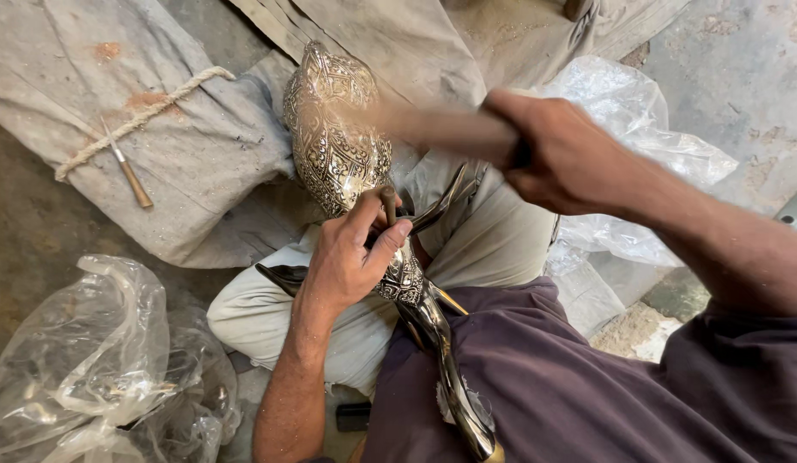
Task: The person sits cross-legged and uses a hammer and chisel to engrave intricate patterns onto a large, curved metal object. They repeatedly strike the chisel to create fine details and occasionally pause to adjust their grip or inspect the work.
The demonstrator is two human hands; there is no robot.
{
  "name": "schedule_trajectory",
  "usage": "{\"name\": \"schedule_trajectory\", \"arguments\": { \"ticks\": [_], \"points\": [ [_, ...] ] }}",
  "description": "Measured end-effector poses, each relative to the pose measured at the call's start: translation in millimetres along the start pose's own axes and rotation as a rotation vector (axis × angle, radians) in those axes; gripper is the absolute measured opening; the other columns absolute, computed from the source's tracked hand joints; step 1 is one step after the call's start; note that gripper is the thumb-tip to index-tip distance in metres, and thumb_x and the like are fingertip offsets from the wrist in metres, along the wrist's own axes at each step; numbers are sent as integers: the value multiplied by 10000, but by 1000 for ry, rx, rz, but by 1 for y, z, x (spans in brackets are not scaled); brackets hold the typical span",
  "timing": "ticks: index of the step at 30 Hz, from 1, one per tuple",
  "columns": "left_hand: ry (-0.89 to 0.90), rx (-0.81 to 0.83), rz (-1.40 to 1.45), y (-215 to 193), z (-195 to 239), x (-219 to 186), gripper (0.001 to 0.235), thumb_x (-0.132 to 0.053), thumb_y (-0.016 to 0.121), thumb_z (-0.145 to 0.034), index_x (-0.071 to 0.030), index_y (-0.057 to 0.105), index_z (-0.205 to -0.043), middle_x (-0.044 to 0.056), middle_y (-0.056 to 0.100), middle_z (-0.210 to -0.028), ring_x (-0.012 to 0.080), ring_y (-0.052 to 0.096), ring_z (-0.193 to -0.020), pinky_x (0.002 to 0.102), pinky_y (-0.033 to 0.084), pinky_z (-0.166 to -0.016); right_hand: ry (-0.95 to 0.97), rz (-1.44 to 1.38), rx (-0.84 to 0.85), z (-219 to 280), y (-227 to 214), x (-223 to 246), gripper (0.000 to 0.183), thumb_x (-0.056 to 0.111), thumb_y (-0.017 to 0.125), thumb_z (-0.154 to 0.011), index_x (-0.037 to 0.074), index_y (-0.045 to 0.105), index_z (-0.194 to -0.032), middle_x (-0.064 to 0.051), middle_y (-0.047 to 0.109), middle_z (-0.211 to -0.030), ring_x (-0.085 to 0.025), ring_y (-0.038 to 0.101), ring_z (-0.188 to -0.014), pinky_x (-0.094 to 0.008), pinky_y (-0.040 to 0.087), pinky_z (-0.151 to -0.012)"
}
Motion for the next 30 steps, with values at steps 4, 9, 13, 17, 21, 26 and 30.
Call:
{"name": "schedule_trajectory", "arguments": {
  "ticks": [4,9,13,17,21,26,30],
  "points": [
    [-20,4,77,0,0,2,243,-195,679,-1017,-25,602,-1173,84,723,-821,180,739,-731,336,564,-640,111,59,28,-8,4,-2,375,126,732,-804,84,570,-1139,-94,688,-908,-226,665,-744,-417,566,-633],
    [37,-13,131,-3,-1,-2,262,-175,664,-1038,-16,575,-1226,85,710,-837,184,735,-761,340,566,-679,73,224,11,-11,9,-3,354,104,719,-801,60,593,-1129,-127,689,-929,-256,655,-752,-449,546,-629],
    [-24,28,156,0,-2,2,310,-188,672,-1016,-34,565,-1262,88,696,-802,207,715,-691,356,541,-618,14,156,18,-14,15,3,358,87,695,-780,55,590,-1121,-123,688,-934,-249,666,-760,-435,559,-661],
    [1,36,116,1,-2,4,315,-205,672,-1029,-41,558,-1273,100,700,-798,221,706,-685,377,531,-619,311,-169,120,-12,23,-9,291,126,719,-768,51,581,-1013,-130,661,-801,-260,659,-645,-417,561,-540],
    [40,21,157,1,-2,5,365,-217,660,-1030,-29,533,-1316,111,697,-803,220,703,-688,380,529,-607,20,146,77,-24,15,7,307,82,676,-755,48,607,-1052,-111,677,-870,-245,660,-683,-426,560,-592],
    [-50,74,162,5,-3,12,366,-245,650,-1024,-48,543,-1313,100,699,-763,214,698,-635,377,516,-569,-184,306,28,-28,21,18,310,49,653,-763,31,602,-1068,-102,679,-909,-232,638,-675,-404,541,-578],
    [10,38,157,1,-2,8,341,-248,656,-1039,-45,563,-1296,104,692,-774,214,696,-655,375,518,-608,111,-11,71,-31,24,1,248,119,695,-789,48,592,-1002,-101,657,-820,-211,631,-596,-375,542,-489]
  ]
}}
Point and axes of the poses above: each hand's wrist, its own z-axis away from the middle knuckle, its own y-axis out of the palm, x = y × z, the point moved 7 cm from there along -z, towards the middle knuckle
